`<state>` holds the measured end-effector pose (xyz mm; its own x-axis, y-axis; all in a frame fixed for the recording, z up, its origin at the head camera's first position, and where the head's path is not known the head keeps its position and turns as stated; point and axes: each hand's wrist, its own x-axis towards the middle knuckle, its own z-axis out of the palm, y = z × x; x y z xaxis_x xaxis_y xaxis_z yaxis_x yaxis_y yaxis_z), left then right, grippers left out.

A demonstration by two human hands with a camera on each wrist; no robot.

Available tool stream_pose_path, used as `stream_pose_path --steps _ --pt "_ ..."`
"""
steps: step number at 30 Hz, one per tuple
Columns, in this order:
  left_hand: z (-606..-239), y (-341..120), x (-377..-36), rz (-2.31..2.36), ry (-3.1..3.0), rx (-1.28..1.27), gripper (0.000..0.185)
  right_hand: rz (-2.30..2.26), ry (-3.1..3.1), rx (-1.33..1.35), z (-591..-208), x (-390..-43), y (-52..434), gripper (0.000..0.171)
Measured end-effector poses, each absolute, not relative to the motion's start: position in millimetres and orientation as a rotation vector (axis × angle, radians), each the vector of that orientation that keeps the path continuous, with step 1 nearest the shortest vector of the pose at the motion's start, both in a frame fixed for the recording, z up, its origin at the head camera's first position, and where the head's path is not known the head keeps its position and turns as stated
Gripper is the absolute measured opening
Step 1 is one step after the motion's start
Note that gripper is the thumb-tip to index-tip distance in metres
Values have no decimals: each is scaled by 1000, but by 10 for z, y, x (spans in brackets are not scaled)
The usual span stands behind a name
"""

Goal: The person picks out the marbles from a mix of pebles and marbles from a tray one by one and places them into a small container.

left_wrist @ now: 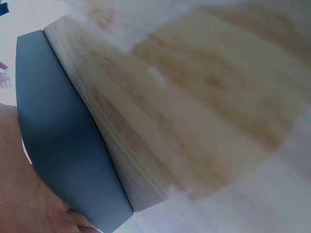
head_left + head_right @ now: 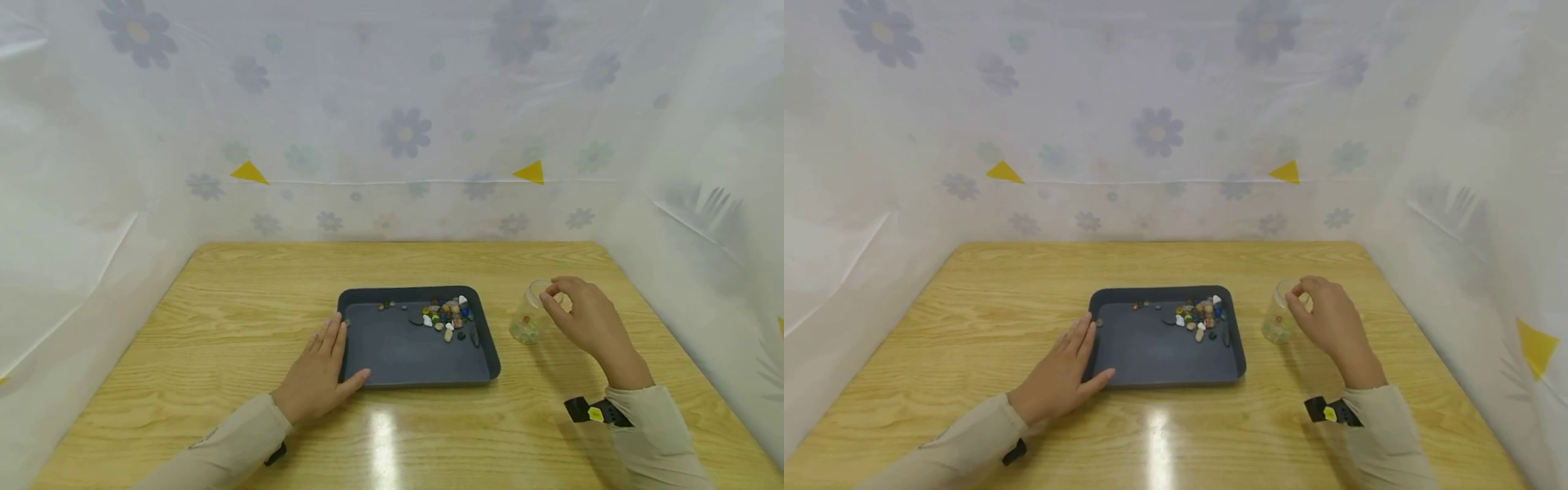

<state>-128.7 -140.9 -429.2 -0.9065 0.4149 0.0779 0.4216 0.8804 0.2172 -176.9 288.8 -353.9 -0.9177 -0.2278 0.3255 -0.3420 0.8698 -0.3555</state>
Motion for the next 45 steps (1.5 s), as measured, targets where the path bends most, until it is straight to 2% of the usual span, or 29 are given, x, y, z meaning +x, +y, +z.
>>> stream_pose_path --steps 9,17,22,34,45 --pt "-4280 -1418 -1285 -349 -3026 -669 91 572 -2733 450 -3429 -1807 2798 20" --pt "-4282 -1421 -1289 -356 -3019 -677 90 535 -2597 563 -3294 -1889 2553 9" --pt "-4279 -1422 -1283 -368 -3019 -676 90 542 -2623 613 -3313 -1932 2402 14" --pt "-4310 -1430 -1288 -358 -3013 -671 91 564 -2762 679 -3641 -2049 2089 24" --pt "-4304 -1417 -1285 -366 -3022 -673 91 493 -2941 621 -4001 -2135 2013 34"
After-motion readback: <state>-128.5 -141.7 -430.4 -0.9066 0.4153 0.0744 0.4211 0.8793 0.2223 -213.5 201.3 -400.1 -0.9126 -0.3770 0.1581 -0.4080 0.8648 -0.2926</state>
